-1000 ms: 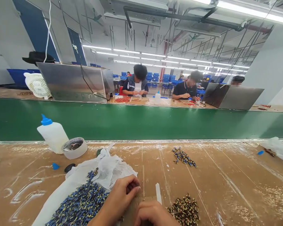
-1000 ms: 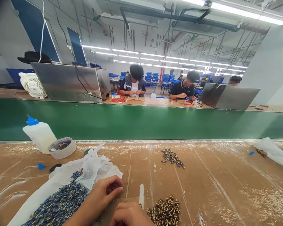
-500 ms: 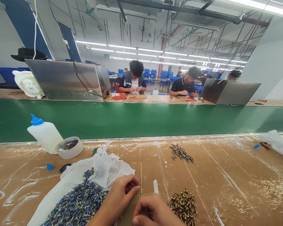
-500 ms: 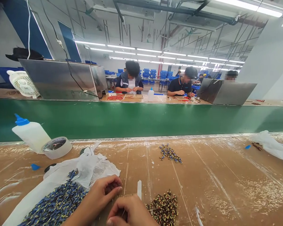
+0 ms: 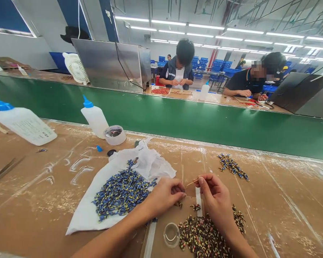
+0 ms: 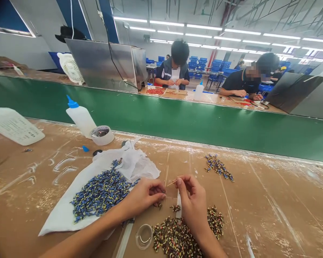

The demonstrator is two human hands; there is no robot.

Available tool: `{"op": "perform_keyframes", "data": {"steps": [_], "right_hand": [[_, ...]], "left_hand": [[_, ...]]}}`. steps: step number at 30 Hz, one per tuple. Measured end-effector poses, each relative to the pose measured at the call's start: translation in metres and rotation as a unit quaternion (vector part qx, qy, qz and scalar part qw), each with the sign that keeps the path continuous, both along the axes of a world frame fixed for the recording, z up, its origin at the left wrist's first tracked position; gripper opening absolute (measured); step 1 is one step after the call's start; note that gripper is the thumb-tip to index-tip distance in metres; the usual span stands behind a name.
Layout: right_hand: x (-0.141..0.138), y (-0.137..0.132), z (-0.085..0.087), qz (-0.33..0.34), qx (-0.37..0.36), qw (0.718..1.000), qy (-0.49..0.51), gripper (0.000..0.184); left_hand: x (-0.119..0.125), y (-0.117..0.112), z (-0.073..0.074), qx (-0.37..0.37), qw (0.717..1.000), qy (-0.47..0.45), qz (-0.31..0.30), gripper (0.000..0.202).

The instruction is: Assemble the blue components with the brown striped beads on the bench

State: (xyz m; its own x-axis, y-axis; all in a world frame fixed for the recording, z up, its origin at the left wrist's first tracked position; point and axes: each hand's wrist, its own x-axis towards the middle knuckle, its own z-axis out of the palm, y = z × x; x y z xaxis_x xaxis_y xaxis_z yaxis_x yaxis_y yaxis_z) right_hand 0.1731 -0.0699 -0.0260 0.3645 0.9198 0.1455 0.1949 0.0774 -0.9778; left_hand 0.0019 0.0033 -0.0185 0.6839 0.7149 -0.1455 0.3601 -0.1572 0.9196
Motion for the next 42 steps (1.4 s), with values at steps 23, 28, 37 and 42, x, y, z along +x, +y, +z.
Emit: {"op": "perform_keyframes", "data": {"steps": [23, 28, 37, 42], "right_hand": [[-0.005, -0.008, 0.005, 0.04, 0.016, 0.983, -0.179, 0.025], [-0.005, -0.009, 0.006, 0.046, 0.026, 0.978, -0.202, 0.024], [-0.005, -0.01, 0.005, 0.066, 0.026, 0.979, -0.189, 0.022], [0.005, -0.013, 0.018, 0.044, 0.012, 0.998, -0.052, 0.018]], "left_hand": [[0.0, -0.002, 0.004, 0.015, 1.0, -0.019, -0.019, 0.007], [-0.001, -0.002, 0.003, 0.017, 0.999, -0.02, -0.023, 0.008], [-0.001, -0.001, -0.001, 0.039, 0.999, -0.018, -0.024, 0.007], [-0.002, -0.002, 0.005, 0.057, 0.998, -0.012, -0.022, 0.007]]}}
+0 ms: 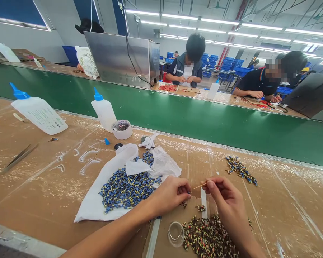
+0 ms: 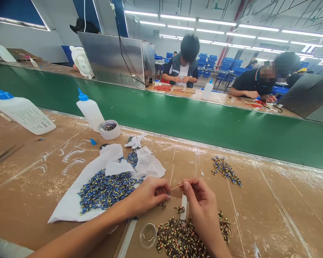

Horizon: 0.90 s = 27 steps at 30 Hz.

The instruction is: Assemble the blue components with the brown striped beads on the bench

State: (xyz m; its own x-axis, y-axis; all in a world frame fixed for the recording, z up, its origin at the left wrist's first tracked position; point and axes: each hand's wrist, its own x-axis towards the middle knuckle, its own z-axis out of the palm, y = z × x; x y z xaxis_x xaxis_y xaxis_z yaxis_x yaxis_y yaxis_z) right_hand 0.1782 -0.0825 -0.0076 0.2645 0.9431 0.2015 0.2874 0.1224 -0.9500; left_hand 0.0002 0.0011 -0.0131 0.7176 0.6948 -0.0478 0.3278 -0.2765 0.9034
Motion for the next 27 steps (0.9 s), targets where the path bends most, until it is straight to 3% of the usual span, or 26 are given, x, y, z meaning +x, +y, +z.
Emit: {"op": "perform_keyframes", "data": {"steps": [2, 5, 7, 9, 22, 24, 27], "right_hand": [[0.002, -0.005, 0.011, 0.054, 0.013, 0.998, 0.009, 0.015], [-0.002, -0.013, 0.023, 0.214, 0.034, 0.974, -0.059, 0.011], [-0.009, -0.016, 0.024, 0.303, 0.031, 0.946, -0.109, 0.01], [-0.016, -0.016, 0.02, 0.345, 0.021, 0.929, -0.135, 0.01], [-0.031, -0.002, -0.024, 0.329, 0.028, 0.929, -0.167, 0.025], [-0.027, 0.003, -0.014, 0.319, 0.032, 0.931, -0.174, 0.04], [-0.018, -0.003, 0.028, 0.228, 0.081, 0.946, -0.215, 0.046]], "left_hand": [[-0.001, 0.001, 0.002, 0.007, 1.0, 0.003, 0.007, 0.007], [-0.004, 0.006, 0.005, 0.016, 1.0, -0.005, 0.016, 0.008], [-0.006, 0.008, 0.007, 0.018, 1.0, -0.019, 0.016, 0.009], [-0.008, 0.01, 0.01, 0.014, 0.999, -0.029, 0.013, 0.01], [-0.016, 0.019, 0.022, 0.049, 0.998, -0.01, 0.047, 0.009], [-0.018, 0.02, 0.023, 0.055, 0.997, -0.016, 0.05, 0.01], [-0.02, 0.021, 0.024, 0.053, 0.997, -0.022, 0.044, 0.01]]}}
